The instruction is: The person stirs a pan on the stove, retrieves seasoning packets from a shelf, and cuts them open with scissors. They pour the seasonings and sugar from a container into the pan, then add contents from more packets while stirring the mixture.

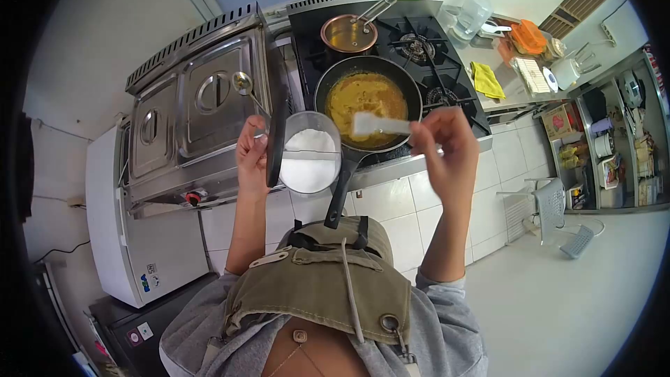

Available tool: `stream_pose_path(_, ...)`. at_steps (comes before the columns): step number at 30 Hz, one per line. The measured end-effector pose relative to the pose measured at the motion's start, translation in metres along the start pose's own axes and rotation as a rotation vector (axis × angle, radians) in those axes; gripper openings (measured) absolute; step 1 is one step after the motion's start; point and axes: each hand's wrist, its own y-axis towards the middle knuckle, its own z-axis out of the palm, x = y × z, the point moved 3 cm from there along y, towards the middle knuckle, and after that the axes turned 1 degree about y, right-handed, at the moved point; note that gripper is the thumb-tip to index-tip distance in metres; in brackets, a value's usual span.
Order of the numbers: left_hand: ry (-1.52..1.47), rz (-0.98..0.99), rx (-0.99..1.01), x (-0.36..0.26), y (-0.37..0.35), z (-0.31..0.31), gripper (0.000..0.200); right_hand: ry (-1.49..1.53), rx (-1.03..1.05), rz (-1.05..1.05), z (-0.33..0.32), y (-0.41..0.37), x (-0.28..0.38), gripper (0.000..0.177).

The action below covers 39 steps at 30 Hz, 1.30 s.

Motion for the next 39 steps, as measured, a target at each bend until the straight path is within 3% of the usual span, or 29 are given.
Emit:
stream_pose_path(3, -0.005, -0.017, 0.067, -0.001, 0.000, 0.007, 0.019, -0.298, 0.249, -0.239, 0.025, -0.021, 0.033, 0.017)
stream_pose_path(7, 0.109, -0.066, 0.074, 0.001, -0.003, 0.018, 0.020, -0.495, 0.496, -0.185, 0.055, -0.037, 0.032, 0.018)
stream_pose_path(10, 0.285, -0.066, 0.075, 0.002, -0.004, 0.029, 0.020, -0.503, 0.541, -0.180, 0.066, -0.034, 0.020, 0.019)
stream_pose_path(13, 0.249, -0.079, 0.064, 0.006, -0.002, 0.027, 0.020, -0.365, 0.551, -0.147, 0.072, -0.031, 0.009, 0.021)
stream_pose_path(15, 0.251, -0.072, 0.048, 0.005, -0.003, 0.026, 0.019, -0.271, 0.485, 0.019, 0.071, -0.028, 0.004, 0.023)
stream_pose_path(17, 0.205, -0.072, 0.034, 0.001, -0.003, 0.027, 0.019, -0.227, 0.472, 0.044, 0.069, -0.024, -0.002, 0.021)
stream_pose_path(20, 0.219, -0.054, 0.000, 0.002, -0.003, 0.019, 0.018, 0.181, 0.411, 0.155, 0.065, -0.019, -0.034, 0.019)
stream_pose_path(23, 0.185, -0.054, -0.064, 0.006, -0.002, 0.009, 0.017, 0.274, 0.341, 0.314, 0.061, -0.008, -0.034, 0.021)
stream_pose_path(27, 0.146, -0.035, -0.133, 0.009, -0.004, -0.004, 0.016, 0.342, 0.200, 0.289, 0.045, 0.020, -0.044, 0.019)
stream_pose_path(31, 0.128, -0.010, -0.210, -0.003, -0.012, -0.017, 0.018, 0.308, 0.043, 0.291, 0.023, 0.039, -0.122, 0.018)
stream_pose_path(33, 0.118, 0.010, -0.156, -0.006, -0.014, -0.021, 0.019, -0.937, 0.035, -0.150, 0.019, 0.033, -0.142, 0.019)
stream_pose_path(34, 0.096, 0.048, -0.147, -0.008, -0.013, -0.023, 0.021, -0.809, -0.012, -0.018, 0.012, 0.025, -0.141, 0.019)
stream_pose_path(35, 0.072, 0.086, -0.139, -0.009, -0.011, -0.025, 0.022, -0.811, -0.024, -0.021, 0.007, 0.019, -0.134, 0.019)
stream_pose_path(37, 0.050, 0.051, -0.109, -0.008, -0.013, -0.030, 0.025, -0.535, -0.148, 0.104, 0.001, 0.003, -0.093, 0.017)
stream_pose_path(39, -0.101, 0.069, 0.050, -0.004, -0.010, -0.027, 0.029, -0.295, -0.210, 0.126, 0.001, -0.014, -0.051, 0.017)
